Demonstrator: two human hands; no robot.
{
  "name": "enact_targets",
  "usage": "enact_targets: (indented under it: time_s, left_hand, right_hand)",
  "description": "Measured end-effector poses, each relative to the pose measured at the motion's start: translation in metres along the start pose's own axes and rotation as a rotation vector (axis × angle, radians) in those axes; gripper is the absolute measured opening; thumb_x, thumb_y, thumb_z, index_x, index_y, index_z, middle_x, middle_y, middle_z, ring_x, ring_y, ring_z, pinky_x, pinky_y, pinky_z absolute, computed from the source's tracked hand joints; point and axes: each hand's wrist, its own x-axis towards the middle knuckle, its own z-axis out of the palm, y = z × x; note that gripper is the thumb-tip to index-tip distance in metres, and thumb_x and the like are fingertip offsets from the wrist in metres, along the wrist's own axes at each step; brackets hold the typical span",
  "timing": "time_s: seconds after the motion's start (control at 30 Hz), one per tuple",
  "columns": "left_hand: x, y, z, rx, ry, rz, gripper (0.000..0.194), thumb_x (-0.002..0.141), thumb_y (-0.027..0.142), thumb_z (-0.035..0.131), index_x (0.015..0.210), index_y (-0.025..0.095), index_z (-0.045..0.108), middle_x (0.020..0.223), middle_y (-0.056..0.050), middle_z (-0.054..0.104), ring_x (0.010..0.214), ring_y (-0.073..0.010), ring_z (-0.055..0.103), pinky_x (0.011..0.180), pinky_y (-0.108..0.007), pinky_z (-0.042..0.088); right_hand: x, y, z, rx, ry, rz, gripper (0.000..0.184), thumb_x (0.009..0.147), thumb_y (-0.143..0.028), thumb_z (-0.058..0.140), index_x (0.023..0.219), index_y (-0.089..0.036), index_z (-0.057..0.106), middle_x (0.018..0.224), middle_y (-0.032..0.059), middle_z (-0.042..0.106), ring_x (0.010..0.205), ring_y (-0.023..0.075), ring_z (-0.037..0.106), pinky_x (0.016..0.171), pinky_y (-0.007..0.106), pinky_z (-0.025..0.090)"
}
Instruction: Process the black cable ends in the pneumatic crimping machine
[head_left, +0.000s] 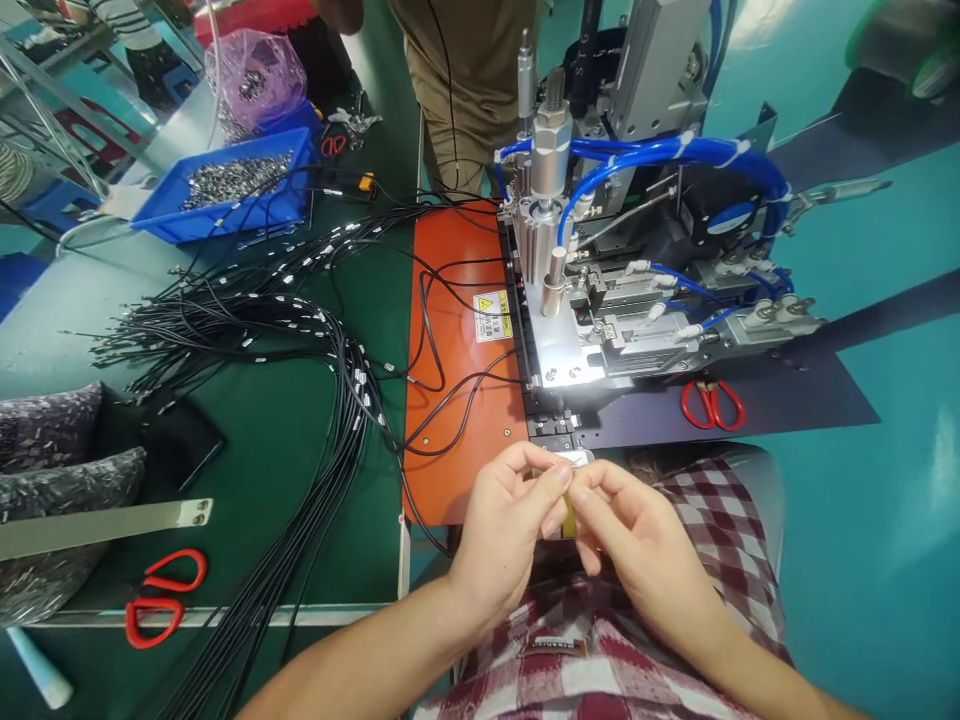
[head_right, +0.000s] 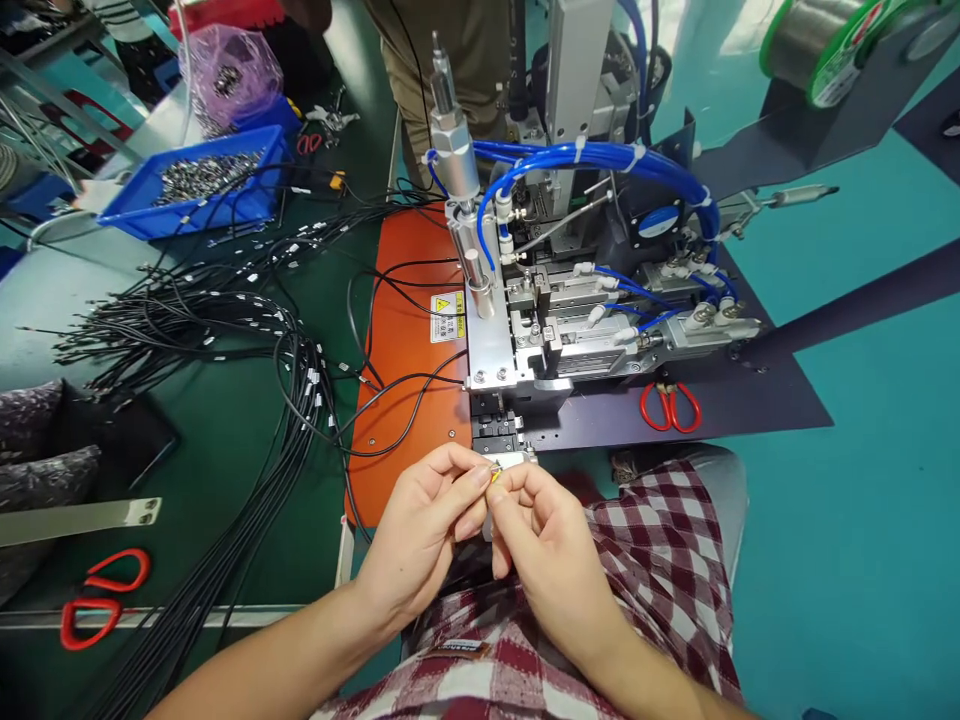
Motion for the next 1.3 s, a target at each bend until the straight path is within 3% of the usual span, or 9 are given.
enact_targets:
  time_s: [0.13, 0.3, 0.57, 0.8, 0.97, 1.07, 1.2, 1.3]
  left_hand:
    - [0.004, -0.001, -0.005, 0.032, -0.004, 0.01, 0.022, 0.082, 0.027, 0.068, 0.076, 0.014, 0.053, 0.049, 0.008, 0.04, 0.045, -0.0029, 0.03, 0.046, -0.017, 0.022]
    - [0.002, -0.002, -0.006, 0.069, -0.031, 0.004, 0.021, 0.084, 0.028, 0.065, 0.078, 0.014, 0.052, 0.048, 0.009, 0.04, 0.045, -0.003, 0.031, 0.047, -0.018, 0.023]
    - [0.003, -0.001, -0.006, 0.113, -0.039, -0.002, 0.024, 0.083, 0.031, 0.067, 0.077, 0.014, 0.051, 0.048, 0.009, 0.04, 0.045, -0.0032, 0.031, 0.046, -0.017, 0.024]
    - [0.005, -0.003, -0.009, 0.168, -0.055, 0.002, 0.021, 0.083, 0.03, 0.066, 0.08, 0.013, 0.054, 0.05, 0.008, 0.042, 0.047, -0.0041, 0.035, 0.046, -0.017, 0.025]
    - [0.003, -0.002, -0.007, 0.263, -0.057, 0.044, 0.012, 0.083, 0.023, 0.063, 0.085, 0.013, 0.057, 0.06, 0.003, 0.052, 0.053, -0.0068, 0.045, 0.05, -0.018, 0.035]
    - [0.002, -0.005, -0.008, 0.407, -0.039, 0.19, 0.005, 0.084, 0.019, 0.06, 0.085, 0.014, 0.059, 0.081, -0.004, 0.06, 0.072, -0.0124, 0.057, 0.065, -0.023, 0.046]
    - [0.001, -0.011, -0.011, 0.668, -0.068, 0.342, 0.007, 0.087, 0.015, 0.055, 0.086, 0.016, 0.062, 0.088, -0.004, 0.057, 0.083, -0.0146, 0.057, 0.074, -0.025, 0.046]
    - [0.0, -0.012, -0.012, 0.705, -0.092, 0.344, 0.008, 0.086, 0.013, 0.054, 0.083, 0.016, 0.061, 0.087, -0.003, 0.056, 0.08, -0.0132, 0.056, 0.072, -0.023, 0.045]
  right_hand:
    - [0.003, 0.004, -0.017, -0.124, -0.017, -0.018, 0.029, 0.082, -0.046, 0.066, 0.076, -0.018, 0.061, 0.058, -0.0021, 0.054, 0.048, 0.0113, 0.048, 0.047, 0.024, 0.04]
    - [0.0, 0.002, -0.038, -0.37, 0.164, -0.241, 0.013, 0.086, -0.035, 0.063, 0.087, -0.022, 0.065, 0.063, 0.0, 0.06, 0.052, 0.014, 0.053, 0.049, 0.026, 0.041]
    - [0.003, 0.003, -0.031, -0.549, 0.171, -0.432, 0.005, 0.088, -0.024, 0.06, 0.084, -0.023, 0.061, 0.071, 0.0014, 0.061, 0.059, 0.015, 0.055, 0.054, 0.027, 0.044]
    - [0.004, -0.001, -0.038, -0.733, 0.068, -0.632, 0.007, 0.089, -0.015, 0.055, 0.084, -0.02, 0.057, 0.071, -0.0004, 0.059, 0.058, 0.0123, 0.052, 0.055, 0.026, 0.041]
    - [0.002, -0.008, -0.042, -1.059, 0.044, -0.724, 0.008, 0.092, -0.018, 0.052, 0.084, -0.018, 0.056, 0.068, -0.0003, 0.059, 0.055, 0.0137, 0.05, 0.056, 0.028, 0.036]
    - [0.0, -0.012, -0.042, -1.306, 0.091, -0.801, 0.015, 0.093, -0.021, 0.05, 0.079, -0.019, 0.055, 0.062, -0.0002, 0.057, 0.051, 0.0158, 0.048, 0.054, 0.03, 0.031]
    - [0.002, -0.019, -0.041, -1.43, 0.059, -0.796, 0.021, 0.094, -0.024, 0.045, 0.076, -0.02, 0.054, 0.059, -0.0002, 0.055, 0.049, 0.0167, 0.048, 0.051, 0.031, 0.027]
    - [0.006, -0.028, -0.043, -1.343, -0.029, -0.644, 0.02, 0.094, -0.026, 0.044, 0.076, -0.02, 0.052, 0.061, -0.0009, 0.056, 0.049, 0.0152, 0.048, 0.05, 0.03, 0.026]
